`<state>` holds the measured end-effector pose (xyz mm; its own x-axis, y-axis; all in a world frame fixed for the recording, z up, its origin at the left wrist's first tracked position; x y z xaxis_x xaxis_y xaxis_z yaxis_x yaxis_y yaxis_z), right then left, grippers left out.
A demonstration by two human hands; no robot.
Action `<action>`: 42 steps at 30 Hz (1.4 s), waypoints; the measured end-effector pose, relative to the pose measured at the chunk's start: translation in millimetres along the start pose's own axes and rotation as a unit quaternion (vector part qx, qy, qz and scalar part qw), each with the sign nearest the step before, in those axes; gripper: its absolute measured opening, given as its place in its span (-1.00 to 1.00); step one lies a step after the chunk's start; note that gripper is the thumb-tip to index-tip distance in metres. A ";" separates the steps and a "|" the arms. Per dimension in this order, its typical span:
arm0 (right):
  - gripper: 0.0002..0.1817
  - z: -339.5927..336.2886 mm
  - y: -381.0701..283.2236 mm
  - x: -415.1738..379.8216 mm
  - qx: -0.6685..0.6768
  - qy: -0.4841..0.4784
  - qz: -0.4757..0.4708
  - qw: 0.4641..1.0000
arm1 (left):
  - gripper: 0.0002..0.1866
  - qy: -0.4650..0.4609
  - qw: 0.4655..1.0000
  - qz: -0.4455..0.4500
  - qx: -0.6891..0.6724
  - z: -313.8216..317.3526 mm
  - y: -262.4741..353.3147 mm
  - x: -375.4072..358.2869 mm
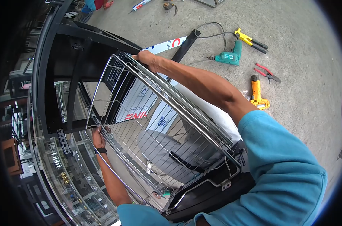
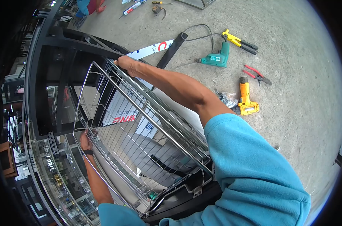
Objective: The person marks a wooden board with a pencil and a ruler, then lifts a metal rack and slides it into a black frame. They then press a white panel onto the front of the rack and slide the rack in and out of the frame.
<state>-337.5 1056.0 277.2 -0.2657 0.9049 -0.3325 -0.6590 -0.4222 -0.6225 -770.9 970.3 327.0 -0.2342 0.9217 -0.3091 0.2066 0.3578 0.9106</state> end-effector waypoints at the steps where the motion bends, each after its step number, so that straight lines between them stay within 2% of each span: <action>1: -0.75 -0.4 -0.7 -0.1 0.002 -0.002 -0.002 1.000 | -0.77 0.005 1.000 0.003 0.000 0.8 0.2 0.2; 6: -0.76 -0.9 -0.3 2.8 -0.003 0.019 0.004 1.000 | -0.77 -0.002 1.000 0.006 -0.006 6.2 3.8 -4.4; 26: -0.76 1.3 -0.3 7.6 0.005 0.001 -0.009 1.000 | -0.77 -0.004 1.000 -0.005 -0.007 3.4 4.2 -2.9; 29: -0.76 1.5 -1.9 6.9 -0.038 0.027 -0.022 0.999 | -0.76 -0.022 1.000 -0.005 -0.005 7.6 7.3 -1.5; 32: -0.76 4.3 -0.5 8.0 -0.005 0.009 -0.016 1.000 | -0.78 0.024 1.000 0.004 -0.010 4.2 1.2 -4.9; 34: -0.73 2.8 1.1 8.4 -0.016 -0.012 -0.002 1.000 | -0.78 -0.025 1.000 0.005 -0.016 -0.6 -0.8 2.8; 40: -0.74 3.6 -0.7 10.6 0.016 -0.008 0.002 1.000 | -0.77 -0.023 1.000 0.008 -0.009 0.0 3.0 5.5; 42: -0.75 5.2 -2.4 5.6 -0.017 0.020 0.000 1.000 | -0.74 -0.016 1.000 0.012 0.005 -0.4 2.1 1.6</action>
<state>-341.1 1062.4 280.6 -0.2372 0.9022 -0.3603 -0.6350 -0.4247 -0.6453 -771.3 972.4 328.5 -0.1979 0.9342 -0.2970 0.2204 0.3376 0.9151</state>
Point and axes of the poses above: each hand's wrist, its own x-axis towards the middle knuckle, its own z-axis out of the palm, y = z × x, the point moved 3 cm from there along x, towards the middle knuckle, and after that the axes turned 2 degrees about y, right-handed, at the moved point
